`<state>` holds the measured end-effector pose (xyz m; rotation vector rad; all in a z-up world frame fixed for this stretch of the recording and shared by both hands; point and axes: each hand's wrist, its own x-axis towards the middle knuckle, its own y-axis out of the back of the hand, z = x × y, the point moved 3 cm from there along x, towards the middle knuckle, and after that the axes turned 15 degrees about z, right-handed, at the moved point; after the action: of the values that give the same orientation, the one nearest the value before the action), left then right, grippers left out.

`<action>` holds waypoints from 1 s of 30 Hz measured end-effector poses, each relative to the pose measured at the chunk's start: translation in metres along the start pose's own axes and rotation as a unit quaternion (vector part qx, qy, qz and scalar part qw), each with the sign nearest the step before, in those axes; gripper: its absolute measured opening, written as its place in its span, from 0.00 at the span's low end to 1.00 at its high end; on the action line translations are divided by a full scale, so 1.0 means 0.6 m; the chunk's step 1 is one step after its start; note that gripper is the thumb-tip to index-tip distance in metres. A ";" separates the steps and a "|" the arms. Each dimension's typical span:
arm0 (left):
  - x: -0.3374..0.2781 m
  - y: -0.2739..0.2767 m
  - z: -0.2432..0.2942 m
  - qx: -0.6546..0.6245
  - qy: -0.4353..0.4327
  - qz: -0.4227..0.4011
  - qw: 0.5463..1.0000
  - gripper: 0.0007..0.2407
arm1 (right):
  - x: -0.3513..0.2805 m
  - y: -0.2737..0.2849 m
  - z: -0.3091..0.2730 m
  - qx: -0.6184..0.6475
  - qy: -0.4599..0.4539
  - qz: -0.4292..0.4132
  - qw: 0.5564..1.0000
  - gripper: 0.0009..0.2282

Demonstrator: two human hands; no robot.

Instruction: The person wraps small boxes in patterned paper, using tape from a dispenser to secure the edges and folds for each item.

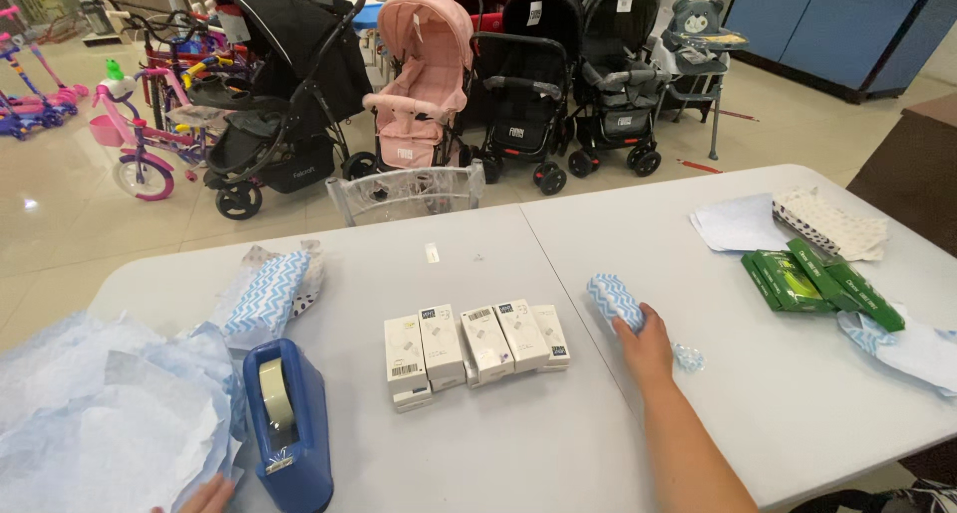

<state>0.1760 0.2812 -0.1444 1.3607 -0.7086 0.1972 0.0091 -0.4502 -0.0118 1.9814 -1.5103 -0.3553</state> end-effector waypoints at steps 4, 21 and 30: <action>0.012 0.048 0.108 -0.011 -0.029 -0.047 0.998 0.27 | -0.128 0.068 -0.025 0.269 -0.149 0.007 0.952 0.29; 0.105 0.380 0.549 -0.546 -0.125 -0.017 0.828 0.13 | -0.446 -0.038 0.108 0.551 -0.249 -0.440 0.664 0.28; 0.117 0.388 0.514 -0.555 -0.178 -0.048 0.811 0.12 | -0.449 -0.026 0.096 0.505 -0.260 -0.495 0.658 0.24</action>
<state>0.0019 0.0270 0.0993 0.2785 -0.8514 -0.5222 -0.0947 -0.2125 -0.1064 3.8391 -0.6515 -0.6301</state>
